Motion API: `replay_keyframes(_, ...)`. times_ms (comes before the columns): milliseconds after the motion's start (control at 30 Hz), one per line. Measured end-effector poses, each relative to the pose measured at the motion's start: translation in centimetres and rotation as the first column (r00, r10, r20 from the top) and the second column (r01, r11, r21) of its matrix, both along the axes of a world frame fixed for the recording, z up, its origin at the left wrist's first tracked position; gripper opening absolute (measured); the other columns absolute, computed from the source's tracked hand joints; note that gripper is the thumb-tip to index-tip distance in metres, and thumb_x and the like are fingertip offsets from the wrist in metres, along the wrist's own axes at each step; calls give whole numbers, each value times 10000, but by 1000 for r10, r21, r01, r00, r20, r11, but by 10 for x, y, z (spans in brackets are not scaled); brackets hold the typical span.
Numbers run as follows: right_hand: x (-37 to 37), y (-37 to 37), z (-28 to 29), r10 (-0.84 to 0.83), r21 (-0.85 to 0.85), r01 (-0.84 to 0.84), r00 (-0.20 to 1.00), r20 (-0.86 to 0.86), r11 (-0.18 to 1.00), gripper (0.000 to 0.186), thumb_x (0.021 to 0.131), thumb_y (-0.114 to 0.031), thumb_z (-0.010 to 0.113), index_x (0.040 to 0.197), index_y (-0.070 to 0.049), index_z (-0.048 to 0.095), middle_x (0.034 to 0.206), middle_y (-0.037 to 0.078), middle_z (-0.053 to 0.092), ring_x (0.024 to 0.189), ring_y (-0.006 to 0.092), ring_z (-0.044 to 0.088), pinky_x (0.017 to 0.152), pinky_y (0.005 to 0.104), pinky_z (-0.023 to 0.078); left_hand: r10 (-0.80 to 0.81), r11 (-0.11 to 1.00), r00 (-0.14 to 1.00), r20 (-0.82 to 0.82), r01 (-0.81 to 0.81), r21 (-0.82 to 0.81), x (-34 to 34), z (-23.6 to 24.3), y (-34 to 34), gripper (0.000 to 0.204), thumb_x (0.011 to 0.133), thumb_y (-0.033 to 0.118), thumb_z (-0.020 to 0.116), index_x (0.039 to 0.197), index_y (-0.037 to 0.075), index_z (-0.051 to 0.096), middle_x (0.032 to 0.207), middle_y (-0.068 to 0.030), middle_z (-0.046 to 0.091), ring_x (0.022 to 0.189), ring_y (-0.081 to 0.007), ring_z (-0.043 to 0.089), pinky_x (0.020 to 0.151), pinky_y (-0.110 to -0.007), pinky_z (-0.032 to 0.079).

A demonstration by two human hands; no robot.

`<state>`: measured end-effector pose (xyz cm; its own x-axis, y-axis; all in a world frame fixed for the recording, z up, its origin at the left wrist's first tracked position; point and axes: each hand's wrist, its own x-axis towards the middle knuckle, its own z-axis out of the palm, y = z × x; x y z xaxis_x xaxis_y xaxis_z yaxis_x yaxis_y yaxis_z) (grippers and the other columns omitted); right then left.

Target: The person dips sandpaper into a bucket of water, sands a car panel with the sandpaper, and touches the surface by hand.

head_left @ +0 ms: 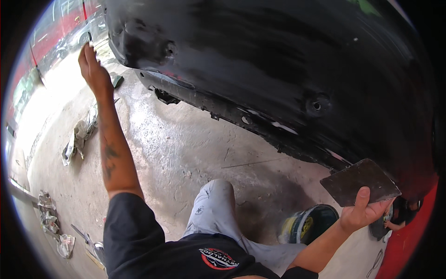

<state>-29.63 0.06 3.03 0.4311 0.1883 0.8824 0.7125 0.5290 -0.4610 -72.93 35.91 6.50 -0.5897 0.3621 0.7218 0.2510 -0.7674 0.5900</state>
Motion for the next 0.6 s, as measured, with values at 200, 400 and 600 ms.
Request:
replay_keyframes(200,10,-11,-3,24,-78,-20,998,51,997,474,852,-39,583,1289,45,419,1170,161,579,1064,236,586,935,333,476,-333,917,940,77,342,-206,2,49,37,850,936,668,261,1463,2,239,1417,-216,418,1296,-295,413,1082,-429,265)
replay_keyframes(400,2,-10,3,-11,-73,13,1000,24,997,460,853,-7,550,1292,50,423,1195,162,565,1067,264,579,924,349,495,-399,888,879,260,442,-130,-8,21,56,839,940,673,161,1471,27,223,1422,-185,426,1272,-294,439,1096,-425,258)
replay_keyframes(600,-66,12,22,36,-86,-37,999,-18,996,527,833,-5,527,1332,74,377,1224,201,535,1096,280,563,948,374,479,-142,967,990,28,144,-208,8,17,59,793,971,613,199,1468,-4,239,1452,-199,378,1302,-281,417,1093,-330,284)
